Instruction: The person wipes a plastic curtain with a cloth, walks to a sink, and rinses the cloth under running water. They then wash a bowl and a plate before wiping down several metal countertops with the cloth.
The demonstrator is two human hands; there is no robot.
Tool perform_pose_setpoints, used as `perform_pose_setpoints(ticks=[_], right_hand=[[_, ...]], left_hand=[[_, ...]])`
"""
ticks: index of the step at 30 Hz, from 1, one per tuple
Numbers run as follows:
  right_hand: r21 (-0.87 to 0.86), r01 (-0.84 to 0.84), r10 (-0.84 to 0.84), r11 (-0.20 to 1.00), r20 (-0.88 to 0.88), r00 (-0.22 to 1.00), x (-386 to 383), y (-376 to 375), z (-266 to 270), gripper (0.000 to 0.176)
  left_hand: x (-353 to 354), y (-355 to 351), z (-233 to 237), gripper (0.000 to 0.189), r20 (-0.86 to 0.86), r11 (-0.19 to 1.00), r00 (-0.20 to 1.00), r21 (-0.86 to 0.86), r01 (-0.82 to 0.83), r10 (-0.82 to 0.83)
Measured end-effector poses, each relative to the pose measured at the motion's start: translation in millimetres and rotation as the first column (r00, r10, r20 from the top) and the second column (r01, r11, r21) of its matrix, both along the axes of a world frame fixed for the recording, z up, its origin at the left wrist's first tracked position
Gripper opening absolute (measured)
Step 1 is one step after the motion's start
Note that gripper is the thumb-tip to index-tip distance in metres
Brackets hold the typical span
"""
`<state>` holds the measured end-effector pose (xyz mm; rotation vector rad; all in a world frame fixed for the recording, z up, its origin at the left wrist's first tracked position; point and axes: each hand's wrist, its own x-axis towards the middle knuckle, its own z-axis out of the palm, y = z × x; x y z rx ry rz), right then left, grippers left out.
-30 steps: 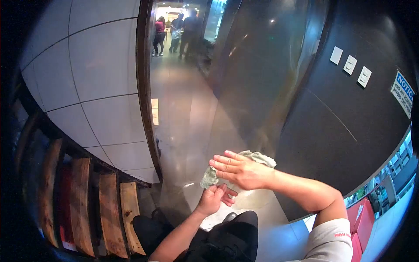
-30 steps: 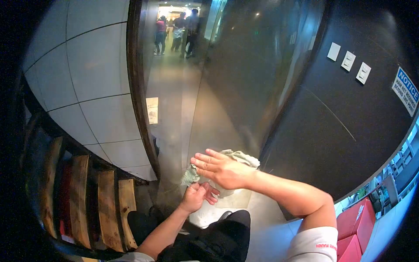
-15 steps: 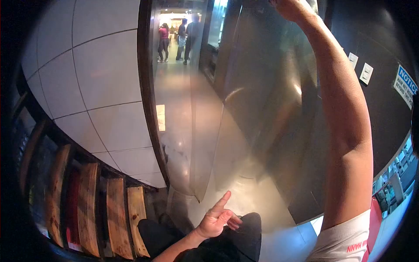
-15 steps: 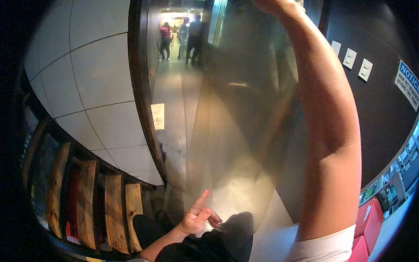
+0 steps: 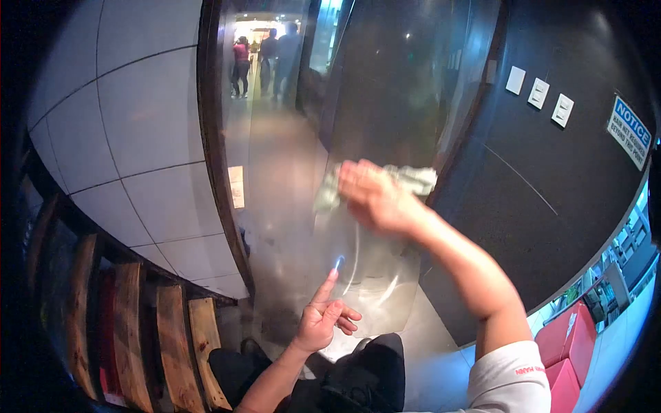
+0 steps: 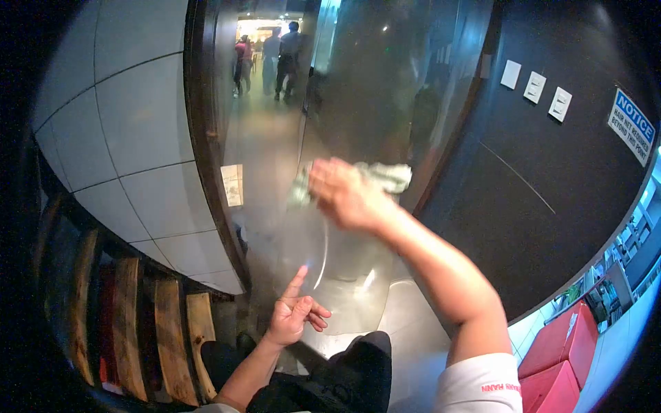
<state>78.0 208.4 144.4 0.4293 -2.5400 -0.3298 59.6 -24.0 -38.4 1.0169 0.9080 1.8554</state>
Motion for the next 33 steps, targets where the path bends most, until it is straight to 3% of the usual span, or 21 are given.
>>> perform_pose_setpoints(ticks=[4,5,6,7,9,10,12,13,14,17,18,19,20,22,24,26,28,29,31,33], right_hand=[[-0.102,-0.043,0.066,0.994,0.234,0.970,47.3,-53.2,-55.5,0.052],[-0.057,-0.084,0.096,0.995,0.256,0.962,55.5,-56.2,-71.9,0.050],[-0.039,-0.113,0.120,0.993,0.265,0.957,65.8,-63.1,-75.0,0.047],[-0.003,-0.149,0.143,0.989,0.318,0.937,74.3,-71.8,-65.8,0.045],[0.047,-0.214,0.180,0.976,0.387,0.905,81.2,-72.0,-57.9,0.044],[0.037,-0.244,0.208,0.969,0.413,0.887,80.5,-67.9,-54.2,0.045],[0.296,-0.223,0.100,0.929,0.381,0.919,69.7,-52.0,-27.9,0.046],[0.383,-0.127,-0.002,0.915,0.320,0.948,64.9,-49.8,1.7,0.047],[0.485,-0.069,-0.069,0.872,0.262,0.963,54.8,-42.8,32.4,0.044],[0.549,0.043,-0.052,0.835,0.000,0.999,15.9,13.0,117.3,0.031],[0.637,0.137,-0.056,0.758,-0.145,0.988,3.2,37.7,147.0,0.030],[0.605,0.243,-0.166,0.758,-0.181,0.969,-6.8,54.3,183.1,0.031],[0.608,0.405,-0.257,0.683,-0.320,0.912,-9.3,57.4,215.7,0.034],[0.440,0.618,-0.304,0.651,-0.596,0.744,-13.9,63.0,268.5,0.038],[0.234,0.602,-0.290,0.763,-0.709,0.643,-28.8,88.4,305.7,0.035],[0.228,0.443,-0.271,0.867,-0.531,0.803,-26.9,71.1,306.9,0.031],[0.225,0.329,-0.176,0.917,-0.513,0.840,-39.9,79.5,273.5,0.027],[0.118,0.411,-0.349,0.904,-0.350,0.869,-46.7,81.5,256.5,0.026],[0.196,0.271,-0.211,0.942,-0.282,0.936,-57.2,108.5,205.6,0.029],[0.105,0.106,-0.085,0.989,-0.186,0.979,-65.7,121.2,145.6,0.036]], left_hand=[[4.3,9.4,-23.2,0.064,0.123,0.997,0.992,-0.071,0.034,-0.025],[7.9,10.2,-29.1,0.052,0.145,0.996,0.989,-0.083,0.027,-0.015],[10.3,12.5,-42.6,0.029,0.110,0.993,0.994,-0.115,0.029,-0.016],[10.9,11.8,-50.9,0.024,0.074,0.987,0.994,-0.134,0.092,-0.083],[21.3,5.0,-47.7,0.030,0.190,0.982,0.975,-0.124,0.141,-0.116],[20.2,5.2,-45.8,0.027,0.121,0.985,0.986,-0.120,0.126,-0.112],[21.5,1.3,-43.7,0.033,-0.001,0.988,0.995,-0.120,0.097,-0.097],[27.2,-5.9,-24.9,0.055,0.023,0.997,0.998,-0.062,0.053,-0.052],[27.9,-9.0,-14.8,0.058,0.001,0.996,0.997,-0.040,0.080,-0.081],[30.7,-19.7,1.3,0.067,-0.021,0.990,0.989,-0.001,0.144,-0.144],[34.2,-24.0,4.2,0.066,0.003,0.988,0.988,-0.004,0.154,-0.154],[36.4,-26.8,4.3,0.066,0.026,0.986,0.986,-0.002,0.164,-0.164],[35.9,-28.2,2.2,0.066,0.016,0.986,0.986,0.019,0.165,-0.165],[32.4,-30.0,-5.0,0.066,-0.002,0.984,0.986,0.057,0.169,-0.169],[28.6,-31.5,-19.0,0.066,-0.015,0.991,0.992,0.046,0.129,-0.129],[25.6,-34.6,-25.9,0.065,-0.013,0.995,0.996,0.034,0.090,-0.089],[21.7,-35.6,-24.2,0.065,0.007,0.998,0.998,0.017,0.058,-0.059],[20.1,-35.0,-18.6,0.065,0.010,0.999,0.999,0.012,0.034,-0.034],[11.7,-29.2,-5.4,0.066,0.034,0.999,0.999,0.005,0.038,-0.038],[5.0,-20.8,1.9,0.066,0.072,1.000,0.997,0.007,0.023,-0.023]])
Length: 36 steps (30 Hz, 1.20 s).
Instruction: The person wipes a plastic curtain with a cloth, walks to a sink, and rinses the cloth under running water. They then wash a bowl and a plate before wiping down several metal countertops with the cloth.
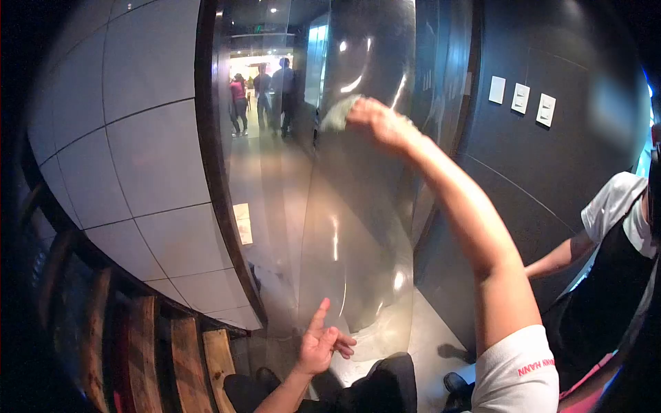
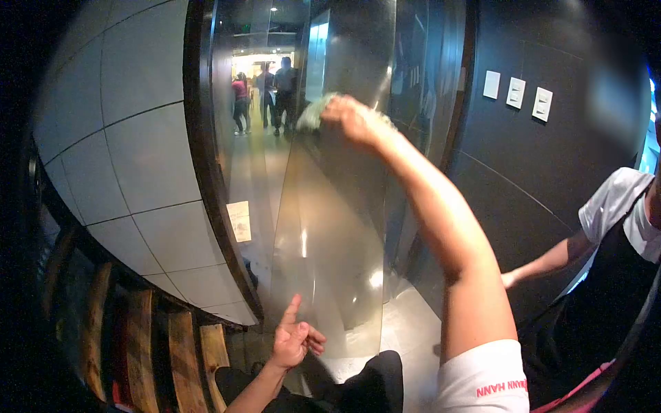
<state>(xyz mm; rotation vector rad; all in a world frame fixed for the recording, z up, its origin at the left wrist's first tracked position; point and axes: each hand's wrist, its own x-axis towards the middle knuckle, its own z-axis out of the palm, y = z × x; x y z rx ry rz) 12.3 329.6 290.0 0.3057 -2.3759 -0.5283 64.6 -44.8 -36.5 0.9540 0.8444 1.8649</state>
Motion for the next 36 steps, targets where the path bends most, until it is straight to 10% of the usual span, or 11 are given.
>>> perform_pose_setpoints(ticks=[11,15,22,27,33,36], right_hand=[[-0.100,-0.219,0.241,0.970,0.454,0.858,108.5,-178.4,-243.0,0.044],[0.103,-0.274,0.200,0.956,0.454,0.868,108.3,-176.4,-188.9,0.041],[0.290,0.040,-0.024,0.956,-0.059,0.998,25.7,-88.2,-10.4,0.039],[0.309,0.395,-0.065,0.865,-0.712,0.700,17.3,-32.9,116.3,0.028],[-0.031,0.310,-0.304,0.950,-0.306,0.902,8.4,-33.2,129.8,0.025],[0.153,0.216,-0.164,0.964,-0.295,0.941,-4.3,-8.0,93.4,0.032]], left_hand=[[-29.9,30.5,-57.0,0.036,0.068,0.965,0.979,-0.195,-0.177,0.193],[-14.5,9.2,-46.4,0.039,0.057,0.986,0.991,-0.125,-0.110,0.118],[6.2,-14.3,1.4,0.061,-0.074,0.998,0.997,-0.065,-0.027,0.022],[19.4,-22.3,-11.9,0.064,-0.059,0.996,0.995,0.010,0.084,-0.084],[23.4,-20.5,-24.6,0.063,-0.075,0.994,0.996,0.096,0.057,-0.050],[17.1,-16.9,-20.3,0.062,-0.015,0.996,0.998,0.068,0.066,-0.065]])
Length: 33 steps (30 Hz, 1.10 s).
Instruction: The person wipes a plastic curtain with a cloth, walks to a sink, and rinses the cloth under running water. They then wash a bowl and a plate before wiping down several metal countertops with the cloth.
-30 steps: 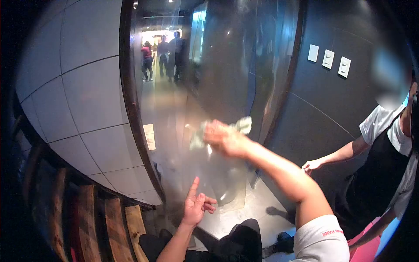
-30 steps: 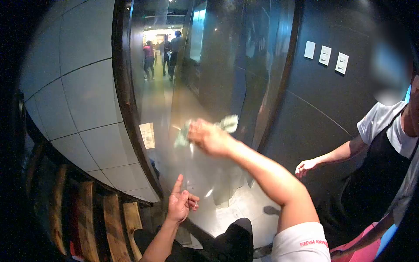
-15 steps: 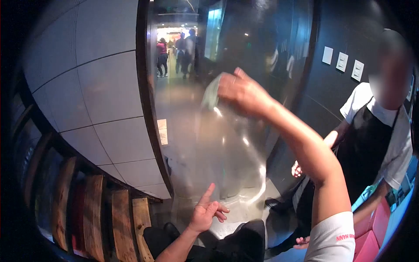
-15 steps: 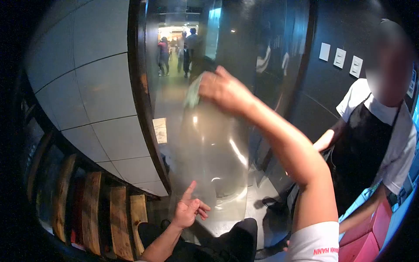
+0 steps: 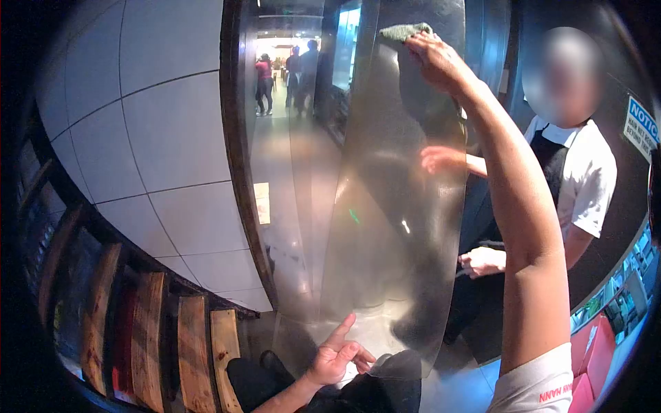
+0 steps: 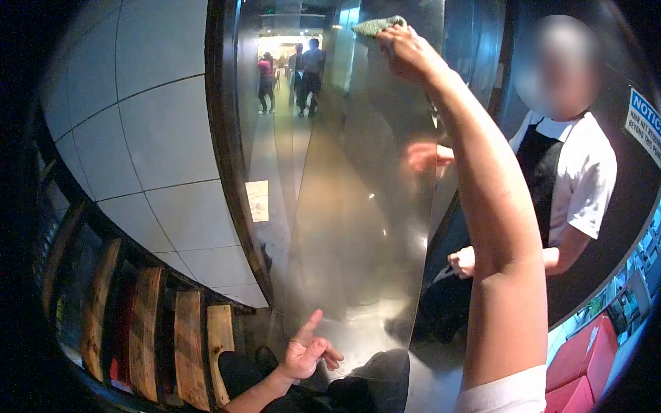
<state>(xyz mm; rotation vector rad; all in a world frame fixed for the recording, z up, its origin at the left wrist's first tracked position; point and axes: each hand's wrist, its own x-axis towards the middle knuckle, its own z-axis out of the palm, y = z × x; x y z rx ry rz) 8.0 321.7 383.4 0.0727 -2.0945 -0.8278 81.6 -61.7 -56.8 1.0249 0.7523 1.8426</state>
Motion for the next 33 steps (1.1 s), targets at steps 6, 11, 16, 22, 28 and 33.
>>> perform_pose_setpoints(ticks=[6,11,16,22,28,33], right_hand=[[-0.118,-0.130,0.142,0.984,0.100,0.985,4.0,-16.9,-54.7,0.031],[-0.160,-0.170,0.203,0.972,0.215,0.955,11.9,-35.9,-109.6,0.035],[-0.160,-0.212,0.255,0.964,0.338,0.906,28.4,-68.6,-173.6,0.033],[-0.315,-0.259,0.390,0.913,0.489,0.780,66.0,-132.5,-246.4,0.036],[-0.416,-0.297,0.508,0.859,0.631,0.586,108.9,-183.8,-308.3,0.047],[-0.271,-0.361,0.447,0.892,0.648,0.617,118.8,-187.9,-302.6,0.043]], left_hand=[[-5.3,14.8,2.2,0.064,-0.006,0.999,0.999,-0.020,-0.034,0.034],[-11.3,22.1,6.1,0.063,0.016,0.998,0.999,-0.043,-0.051,0.052],[-15.6,26.5,12.7,0.061,-0.016,0.992,0.996,-0.090,-0.087,0.086],[-23.4,28.7,0.1,0.066,-0.070,0.985,0.991,-0.120,-0.121,0.113],[-28.5,33.4,-26.5,0.053,-0.074,0.971,0.986,-0.178,-0.161,0.150],[-14.2,23.0,-28.7,0.055,-0.045,0.982,0.992,-0.144,-0.126,0.120]])
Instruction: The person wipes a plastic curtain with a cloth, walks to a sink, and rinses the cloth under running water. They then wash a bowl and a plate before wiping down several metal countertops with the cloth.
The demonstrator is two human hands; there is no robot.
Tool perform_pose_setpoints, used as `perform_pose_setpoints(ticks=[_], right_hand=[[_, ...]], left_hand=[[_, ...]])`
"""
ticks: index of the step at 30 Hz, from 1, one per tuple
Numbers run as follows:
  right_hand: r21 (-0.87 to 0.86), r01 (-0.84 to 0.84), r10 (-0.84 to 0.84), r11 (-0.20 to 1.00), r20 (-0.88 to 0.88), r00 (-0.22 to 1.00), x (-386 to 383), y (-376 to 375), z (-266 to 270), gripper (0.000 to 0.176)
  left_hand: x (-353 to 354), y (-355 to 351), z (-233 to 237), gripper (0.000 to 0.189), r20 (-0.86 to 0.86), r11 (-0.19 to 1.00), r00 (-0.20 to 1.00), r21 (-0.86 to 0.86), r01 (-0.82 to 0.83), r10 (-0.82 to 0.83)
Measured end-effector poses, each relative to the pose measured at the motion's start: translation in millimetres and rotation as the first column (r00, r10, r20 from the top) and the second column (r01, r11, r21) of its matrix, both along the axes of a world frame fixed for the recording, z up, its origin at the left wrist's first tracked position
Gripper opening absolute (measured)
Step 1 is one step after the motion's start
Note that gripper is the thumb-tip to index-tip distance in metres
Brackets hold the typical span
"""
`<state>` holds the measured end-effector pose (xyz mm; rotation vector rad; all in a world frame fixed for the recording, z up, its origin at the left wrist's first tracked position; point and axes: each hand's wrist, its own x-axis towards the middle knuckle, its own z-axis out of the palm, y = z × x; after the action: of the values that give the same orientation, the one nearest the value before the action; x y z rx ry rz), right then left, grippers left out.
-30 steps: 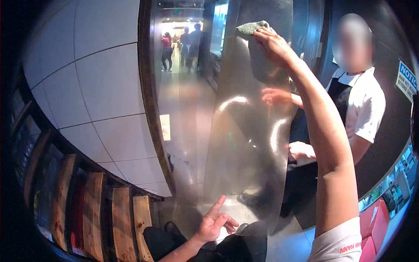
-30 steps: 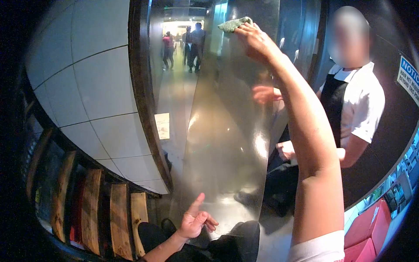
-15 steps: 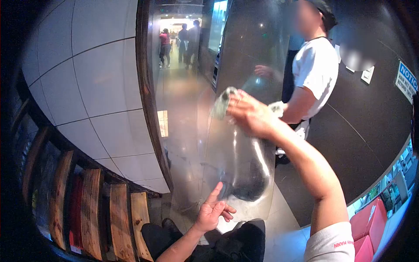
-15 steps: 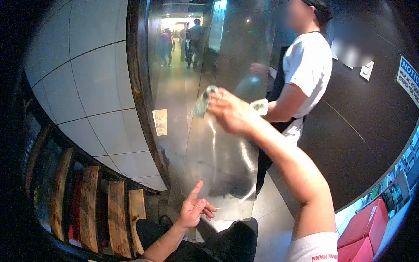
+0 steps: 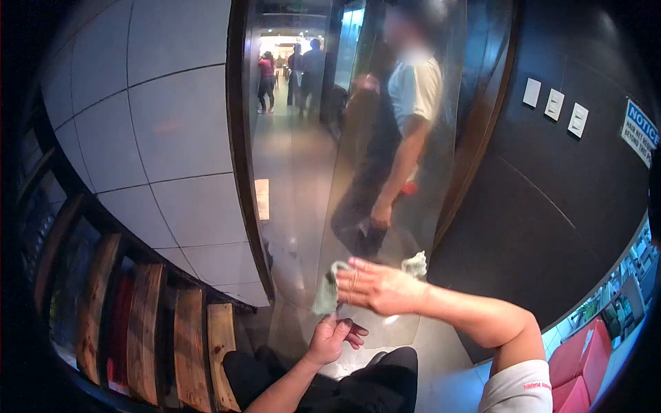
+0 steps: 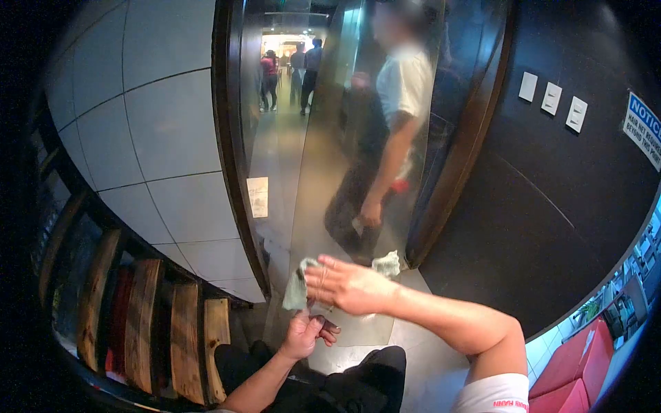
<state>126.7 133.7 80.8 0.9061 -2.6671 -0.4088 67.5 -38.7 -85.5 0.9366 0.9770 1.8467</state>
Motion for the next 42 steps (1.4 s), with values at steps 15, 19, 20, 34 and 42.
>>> perform_pose_setpoints(ticks=[15,19,20,34,42], right_hand=[[-0.074,0.571,-0.392,0.818,-0.797,0.459,-91.1,160.4,288.0,0.046],[-0.071,0.411,-0.337,0.909,-0.707,0.622,-107.6,171.4,279.4,0.038],[-0.066,0.344,-0.292,0.937,-0.689,0.663,-112.3,176.3,269.8,0.034],[-0.136,0.101,-0.109,0.986,-0.052,0.993,-34.5,52.4,5.6,0.051],[0.007,0.003,-0.003,1.000,-0.075,0.997,-1.9,32.0,-2.2,0.038]], left_hand=[[21.8,-13.2,24.7,0.063,-0.020,0.993,0.997,0.087,0.077,-0.075],[17.6,-15.5,16.0,0.064,-0.014,0.992,0.999,0.112,0.052,-0.051],[14.1,-15.6,19.4,0.064,-0.009,0.993,0.999,0.112,0.041,-0.040],[-20.7,21.8,10.0,0.061,-0.005,0.996,0.996,-0.005,-0.088,0.088],[3.5,19.0,-2.9,0.058,0.080,0.998,0.995,0.009,-0.054,0.053]])
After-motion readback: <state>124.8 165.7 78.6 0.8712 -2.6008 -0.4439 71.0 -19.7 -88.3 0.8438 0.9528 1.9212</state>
